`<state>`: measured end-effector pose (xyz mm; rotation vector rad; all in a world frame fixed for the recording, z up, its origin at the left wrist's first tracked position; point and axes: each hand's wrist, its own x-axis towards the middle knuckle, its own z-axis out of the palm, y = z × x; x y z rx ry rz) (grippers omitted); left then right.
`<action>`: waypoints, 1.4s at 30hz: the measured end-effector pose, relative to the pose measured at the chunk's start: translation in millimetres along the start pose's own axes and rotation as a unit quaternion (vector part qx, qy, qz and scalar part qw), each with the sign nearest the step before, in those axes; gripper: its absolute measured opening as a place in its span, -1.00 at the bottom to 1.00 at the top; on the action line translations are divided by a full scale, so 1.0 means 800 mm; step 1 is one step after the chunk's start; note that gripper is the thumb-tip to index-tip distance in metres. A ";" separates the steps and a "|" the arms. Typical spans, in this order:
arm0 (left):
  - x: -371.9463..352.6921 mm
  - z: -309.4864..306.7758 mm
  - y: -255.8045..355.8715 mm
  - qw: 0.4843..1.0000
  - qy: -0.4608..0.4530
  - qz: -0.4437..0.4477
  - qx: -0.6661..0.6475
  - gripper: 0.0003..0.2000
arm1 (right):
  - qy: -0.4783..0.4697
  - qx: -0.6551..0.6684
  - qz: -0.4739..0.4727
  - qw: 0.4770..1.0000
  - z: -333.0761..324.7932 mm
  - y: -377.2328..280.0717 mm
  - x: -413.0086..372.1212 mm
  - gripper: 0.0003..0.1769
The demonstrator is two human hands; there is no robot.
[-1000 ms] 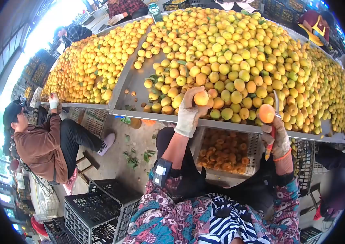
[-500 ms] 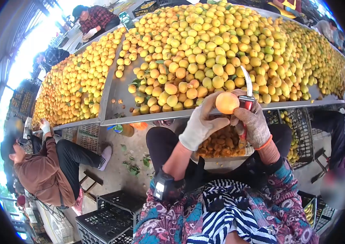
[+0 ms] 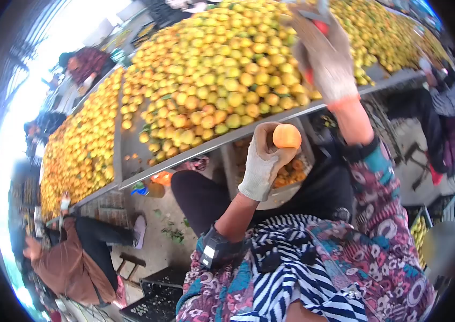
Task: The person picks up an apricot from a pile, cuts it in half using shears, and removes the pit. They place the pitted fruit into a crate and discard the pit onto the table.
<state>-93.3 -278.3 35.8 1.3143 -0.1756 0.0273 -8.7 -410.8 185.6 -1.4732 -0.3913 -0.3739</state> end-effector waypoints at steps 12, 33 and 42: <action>-0.036 0.125 -0.009 0.912 -0.188 -0.354 -0.087 -0.57 | 0.045 0.053 -0.233 0.970 -0.028 0.007 0.073 -0.89; -0.026 0.146 -0.038 0.915 -0.237 -0.033 0.325 -0.54 | 0.079 -0.016 -0.360 0.929 0.022 -0.020 0.061 -0.85; -0.033 0.107 0.035 0.892 -0.384 -0.228 -0.073 -0.31 | 0.000 -0.137 -0.257 0.957 -0.003 0.034 -0.014 -0.76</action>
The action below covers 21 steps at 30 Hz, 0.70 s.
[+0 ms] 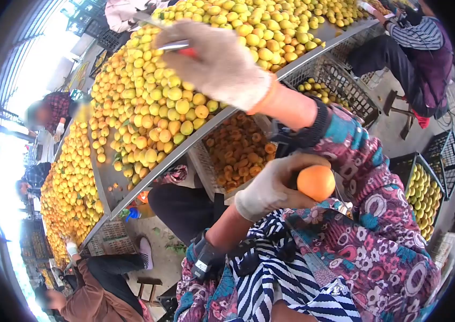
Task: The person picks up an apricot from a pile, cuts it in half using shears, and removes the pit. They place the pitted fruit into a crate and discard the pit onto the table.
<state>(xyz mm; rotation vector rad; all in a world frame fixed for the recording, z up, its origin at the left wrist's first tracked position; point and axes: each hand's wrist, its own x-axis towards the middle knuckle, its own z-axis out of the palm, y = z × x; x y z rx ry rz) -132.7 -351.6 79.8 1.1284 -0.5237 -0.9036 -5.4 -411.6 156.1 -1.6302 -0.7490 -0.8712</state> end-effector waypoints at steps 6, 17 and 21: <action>-0.023 -0.023 0.010 0.976 0.061 0.121 -0.172 -0.17 | 0.065 0.129 0.326 0.934 -0.071 0.022 -0.036 -0.71; -0.056 0.036 0.094 0.934 -0.209 0.281 -0.076 -0.40 | 0.110 0.230 0.369 0.894 -0.091 0.011 -0.080 -0.74; -0.054 0.083 0.065 0.860 0.022 0.500 -0.098 -0.53 | 0.118 0.234 0.381 0.887 -0.094 0.011 -0.084 -0.72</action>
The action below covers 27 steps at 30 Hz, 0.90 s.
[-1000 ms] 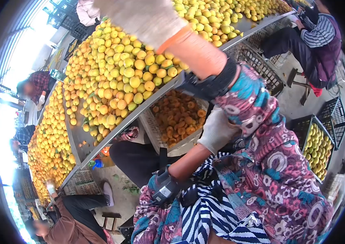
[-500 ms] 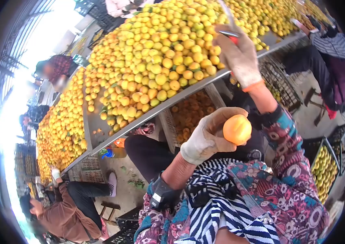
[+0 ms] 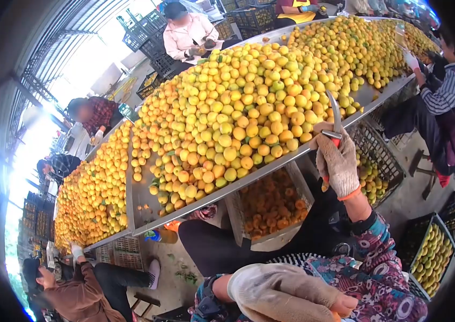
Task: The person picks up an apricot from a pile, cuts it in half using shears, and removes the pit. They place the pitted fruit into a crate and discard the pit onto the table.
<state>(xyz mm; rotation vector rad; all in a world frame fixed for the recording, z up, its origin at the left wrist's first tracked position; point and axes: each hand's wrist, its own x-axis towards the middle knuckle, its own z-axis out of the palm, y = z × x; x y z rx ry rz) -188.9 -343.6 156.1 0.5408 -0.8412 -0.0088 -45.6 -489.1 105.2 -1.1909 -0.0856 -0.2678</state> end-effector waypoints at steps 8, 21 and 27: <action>0.027 0.025 -0.003 0.981 0.054 0.122 0.143 -0.71 | -0.004 -0.021 -0.003 1.000 -0.001 0.003 -0.007 -0.73; 0.019 0.018 0.028 0.996 0.054 -0.056 0.048 -0.57 | -0.008 -0.012 0.019 1.000 -0.007 0.003 -0.008 -0.72; 0.040 0.054 0.016 0.977 0.190 0.086 0.036 -0.58 | 0.007 -0.029 0.025 0.999 -0.004 0.005 -0.008 -0.71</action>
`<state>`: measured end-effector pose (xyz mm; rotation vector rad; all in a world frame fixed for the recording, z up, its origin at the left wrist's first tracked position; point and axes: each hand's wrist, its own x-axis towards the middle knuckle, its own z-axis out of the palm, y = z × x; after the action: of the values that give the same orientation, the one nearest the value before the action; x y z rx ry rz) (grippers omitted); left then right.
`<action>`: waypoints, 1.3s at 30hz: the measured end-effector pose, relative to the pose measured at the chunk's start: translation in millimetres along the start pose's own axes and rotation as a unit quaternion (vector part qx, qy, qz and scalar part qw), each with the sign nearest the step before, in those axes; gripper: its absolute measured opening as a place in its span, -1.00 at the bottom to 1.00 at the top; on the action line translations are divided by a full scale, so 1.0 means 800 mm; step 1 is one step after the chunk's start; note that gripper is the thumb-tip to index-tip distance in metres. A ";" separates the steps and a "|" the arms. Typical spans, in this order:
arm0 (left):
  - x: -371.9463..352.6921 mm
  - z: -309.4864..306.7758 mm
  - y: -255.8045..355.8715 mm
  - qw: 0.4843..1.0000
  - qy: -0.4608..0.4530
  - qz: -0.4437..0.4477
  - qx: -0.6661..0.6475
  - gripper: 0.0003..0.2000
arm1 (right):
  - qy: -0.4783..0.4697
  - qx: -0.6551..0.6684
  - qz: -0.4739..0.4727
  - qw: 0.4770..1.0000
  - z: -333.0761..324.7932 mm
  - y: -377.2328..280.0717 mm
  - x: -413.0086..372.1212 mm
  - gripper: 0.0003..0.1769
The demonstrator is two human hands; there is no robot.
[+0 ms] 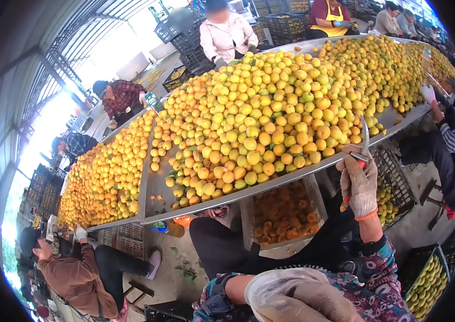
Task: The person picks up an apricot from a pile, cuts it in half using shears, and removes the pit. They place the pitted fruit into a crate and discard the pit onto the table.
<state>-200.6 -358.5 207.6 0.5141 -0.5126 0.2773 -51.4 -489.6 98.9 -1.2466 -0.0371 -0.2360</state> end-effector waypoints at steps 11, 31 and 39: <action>0.050 -0.039 -0.002 0.963 -0.252 0.088 -0.029 -0.82 | 0.002 0.024 -0.004 1.000 0.011 0.005 0.002 -0.68; 0.066 -0.193 -0.026 0.985 -0.081 -0.116 0.096 -0.38 | -0.016 0.047 0.071 0.996 0.012 0.047 0.011 -0.73; 0.072 -0.201 -0.026 0.975 0.003 -0.176 0.135 -0.28 | -0.056 0.046 0.149 0.986 0.004 0.070 0.001 -0.73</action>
<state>-81.1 -283.1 109.5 0.8563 -0.3706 0.0060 -39.2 -470.4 47.8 -1.1560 0.0404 0.0944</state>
